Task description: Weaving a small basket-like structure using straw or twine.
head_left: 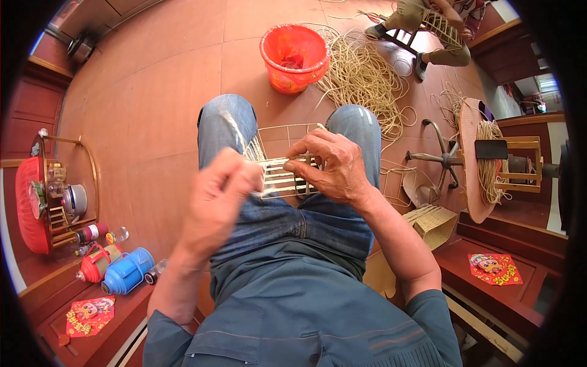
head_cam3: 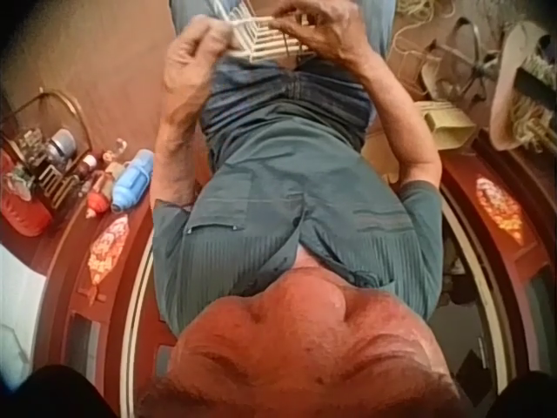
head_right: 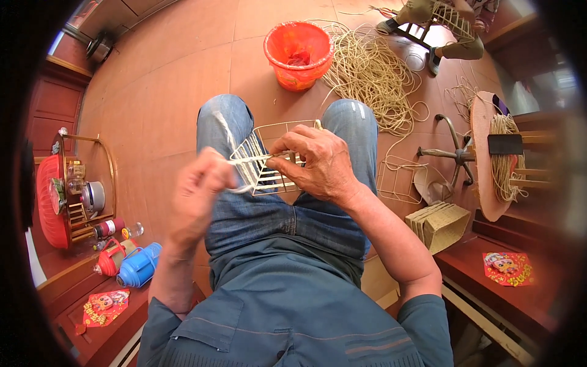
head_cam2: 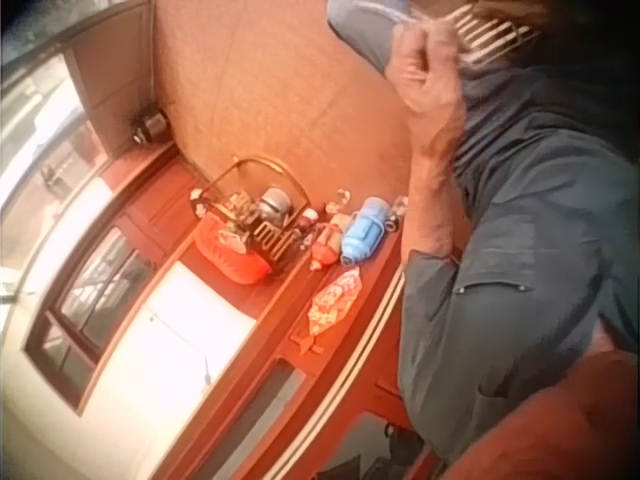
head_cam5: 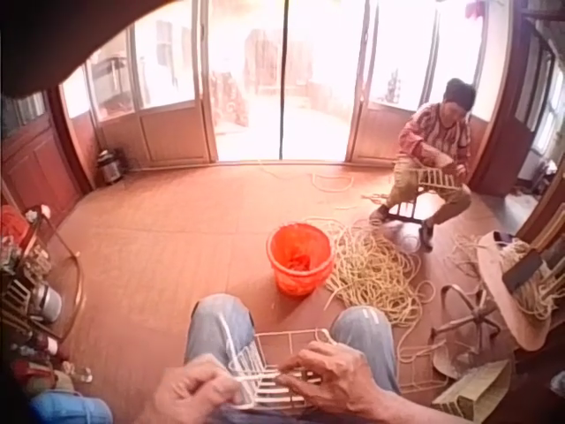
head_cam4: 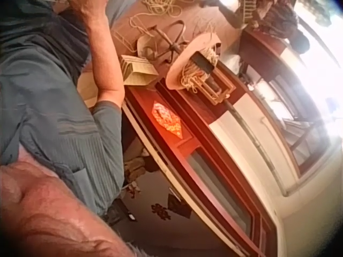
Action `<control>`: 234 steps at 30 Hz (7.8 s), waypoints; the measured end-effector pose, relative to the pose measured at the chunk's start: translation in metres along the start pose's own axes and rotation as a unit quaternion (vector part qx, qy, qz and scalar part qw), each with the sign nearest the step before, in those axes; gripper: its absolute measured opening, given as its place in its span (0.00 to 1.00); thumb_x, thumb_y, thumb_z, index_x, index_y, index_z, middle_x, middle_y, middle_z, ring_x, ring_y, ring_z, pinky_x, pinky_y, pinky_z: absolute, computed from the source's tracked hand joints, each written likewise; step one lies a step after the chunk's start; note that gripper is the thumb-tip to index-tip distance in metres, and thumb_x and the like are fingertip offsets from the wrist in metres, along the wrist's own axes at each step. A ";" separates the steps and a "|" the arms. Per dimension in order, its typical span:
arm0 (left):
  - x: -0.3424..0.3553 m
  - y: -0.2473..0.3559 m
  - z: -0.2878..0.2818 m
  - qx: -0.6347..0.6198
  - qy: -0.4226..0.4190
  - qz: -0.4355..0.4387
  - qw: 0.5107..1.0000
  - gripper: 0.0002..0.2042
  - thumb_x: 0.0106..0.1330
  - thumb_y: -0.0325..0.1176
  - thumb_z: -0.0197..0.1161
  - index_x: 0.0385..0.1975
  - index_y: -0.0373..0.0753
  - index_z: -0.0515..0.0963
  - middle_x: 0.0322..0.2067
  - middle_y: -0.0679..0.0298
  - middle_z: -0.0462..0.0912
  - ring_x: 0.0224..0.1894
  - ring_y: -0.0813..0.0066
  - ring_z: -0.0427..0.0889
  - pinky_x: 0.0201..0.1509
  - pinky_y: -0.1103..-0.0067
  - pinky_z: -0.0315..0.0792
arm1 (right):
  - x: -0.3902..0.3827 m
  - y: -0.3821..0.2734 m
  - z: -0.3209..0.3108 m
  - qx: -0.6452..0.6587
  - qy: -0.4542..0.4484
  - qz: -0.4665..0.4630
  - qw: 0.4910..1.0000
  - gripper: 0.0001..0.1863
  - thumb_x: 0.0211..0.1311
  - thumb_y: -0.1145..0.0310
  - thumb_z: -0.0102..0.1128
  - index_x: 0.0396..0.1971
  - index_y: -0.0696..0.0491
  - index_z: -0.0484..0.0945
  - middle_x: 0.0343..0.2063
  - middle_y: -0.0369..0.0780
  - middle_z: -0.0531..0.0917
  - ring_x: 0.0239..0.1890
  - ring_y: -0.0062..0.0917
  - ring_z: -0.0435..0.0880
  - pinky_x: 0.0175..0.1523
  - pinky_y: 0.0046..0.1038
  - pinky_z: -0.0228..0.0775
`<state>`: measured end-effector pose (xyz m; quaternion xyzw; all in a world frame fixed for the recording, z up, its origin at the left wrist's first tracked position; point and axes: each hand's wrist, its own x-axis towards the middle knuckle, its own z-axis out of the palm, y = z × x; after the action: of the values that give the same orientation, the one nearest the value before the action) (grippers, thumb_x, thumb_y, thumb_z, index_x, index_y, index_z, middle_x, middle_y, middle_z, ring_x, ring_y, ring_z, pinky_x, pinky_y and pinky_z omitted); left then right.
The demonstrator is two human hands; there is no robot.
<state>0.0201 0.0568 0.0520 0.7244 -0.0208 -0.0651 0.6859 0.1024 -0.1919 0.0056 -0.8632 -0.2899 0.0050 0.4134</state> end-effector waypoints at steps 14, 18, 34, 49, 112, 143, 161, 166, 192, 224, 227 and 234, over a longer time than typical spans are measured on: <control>0.004 0.005 -0.034 0.315 0.214 0.084 0.921 0.08 0.80 0.31 0.68 0.53 0.36 0.87 0.43 0.60 0.87 0.46 0.69 0.86 0.53 0.72 0.79 | -0.002 -0.008 0.017 -0.068 0.076 0.005 0.995 0.08 0.66 0.61 0.77 0.31 0.47 0.87 0.27 0.34 0.83 0.33 0.32 0.85 0.43 0.38 0.70; -0.011 -0.034 0.027 0.092 0.106 -0.044 0.989 0.11 0.81 0.29 0.67 0.57 0.34 0.87 0.42 0.64 0.89 0.47 0.77 0.86 0.55 0.76 0.80 | 0.000 -0.008 0.018 -0.008 0.088 0.023 0.996 0.08 0.66 0.61 0.80 0.36 0.48 0.89 0.27 0.32 0.84 0.30 0.27 0.83 0.40 0.34 0.65; 0.006 -0.068 0.070 0.029 0.075 -0.123 0.989 0.10 0.81 0.34 0.68 0.36 0.35 0.81 0.26 0.75 0.77 0.30 0.86 0.74 0.36 0.82 0.70 | -0.002 0.002 0.001 -0.018 -0.006 -0.009 1.000 0.07 0.69 0.64 0.72 0.42 0.49 0.92 0.30 0.37 0.86 0.35 0.34 0.84 0.45 0.36 0.69; -0.008 -0.057 0.071 0.259 0.140 0.081 0.952 0.08 0.80 0.34 0.67 0.49 0.37 0.83 0.32 0.51 0.88 0.36 0.49 0.90 0.39 0.63 0.80 | -0.001 0.000 0.000 -0.019 -0.020 0.008 1.000 0.09 0.63 0.67 0.73 0.41 0.49 0.92 0.30 0.36 0.86 0.33 0.31 0.83 0.45 0.35 0.70; 0.034 0.023 -0.052 0.317 0.343 0.159 0.870 0.24 0.81 0.27 0.66 0.74 0.39 0.75 0.40 0.72 0.84 0.34 0.89 0.71 0.39 0.84 0.70 | 0.008 -0.012 0.018 -0.068 0.044 -0.012 0.997 0.09 0.66 0.60 0.77 0.34 0.48 0.87 0.26 0.36 0.84 0.32 0.34 0.87 0.39 0.40 0.72; -0.009 -0.005 0.025 -0.051 0.145 0.018 0.988 0.17 0.83 0.26 0.63 0.68 0.38 0.77 0.25 0.82 0.68 0.28 0.93 0.61 0.33 0.86 0.56 | 0.005 -0.010 0.007 -0.064 -0.029 -0.034 0.997 0.09 0.67 0.59 0.75 0.40 0.48 0.90 0.31 0.36 0.86 0.35 0.35 0.85 0.44 0.37 0.72; -0.005 -0.036 0.033 0.100 0.139 0.001 0.985 0.28 0.79 0.21 0.63 0.77 0.38 0.70 0.52 0.58 0.91 0.35 0.83 0.83 0.44 0.80 0.80 | 0.012 -0.017 0.020 -0.050 0.043 0.000 0.998 0.08 0.68 0.58 0.78 0.36 0.45 0.90 0.29 0.32 0.88 0.32 0.29 0.86 0.41 0.35 0.68; -0.021 -0.051 0.058 0.085 0.170 0.051 0.980 0.32 0.75 0.17 0.64 0.79 0.33 0.65 0.61 0.52 0.85 0.34 0.81 0.83 0.44 0.79 0.80 | 0.010 -0.013 0.014 -0.067 0.014 -0.023 0.997 0.07 0.68 0.60 0.76 0.38 0.45 0.91 0.31 0.33 0.88 0.33 0.30 0.86 0.42 0.36 0.70; -0.017 -0.082 0.064 0.154 0.108 -0.007 0.982 0.06 0.84 0.31 0.64 0.46 0.36 0.84 0.29 0.65 0.88 0.24 0.82 0.78 0.29 0.78 0.73 | 0.015 -0.004 0.000 -0.014 -0.074 0.013 0.997 0.13 0.71 0.63 0.62 0.41 0.52 0.93 0.35 0.45 0.89 0.40 0.42 0.89 0.48 0.41 0.80; -0.034 -0.096 0.051 0.476 -0.002 0.153 0.866 0.16 0.70 0.28 0.70 0.56 0.37 0.83 0.44 0.60 0.86 0.38 0.62 0.89 0.40 0.68 0.85 | 0.020 -0.002 -0.006 0.023 -0.108 0.056 0.992 0.18 0.69 0.60 0.56 0.43 0.50 0.93 0.38 0.43 0.92 0.44 0.41 0.92 0.54 0.41 0.83; -0.035 -0.095 0.047 0.462 0.014 0.189 0.866 0.14 0.70 0.24 0.71 0.54 0.38 0.85 0.45 0.60 0.87 0.39 0.60 0.90 0.40 0.68 0.84 | 0.020 -0.003 -0.006 0.020 -0.113 0.058 0.992 0.16 0.70 0.62 0.58 0.44 0.52 0.93 0.37 0.42 0.91 0.44 0.39 0.91 0.52 0.39 0.83; -0.047 -0.077 0.060 0.417 0.012 0.129 0.900 0.05 0.70 0.26 0.72 0.41 0.38 0.83 0.39 0.56 0.87 0.35 0.54 0.89 0.36 0.64 0.81 | 0.017 -0.003 -0.002 0.036 -0.090 0.047 0.994 0.10 0.69 0.63 0.72 0.42 0.51 0.93 0.34 0.39 0.91 0.37 0.33 0.89 0.46 0.35 0.82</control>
<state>-0.0386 0.0077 -0.0251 0.9357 -0.1312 0.0470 0.3240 0.1156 -0.1830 0.0132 -0.8564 -0.2845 0.1124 0.4159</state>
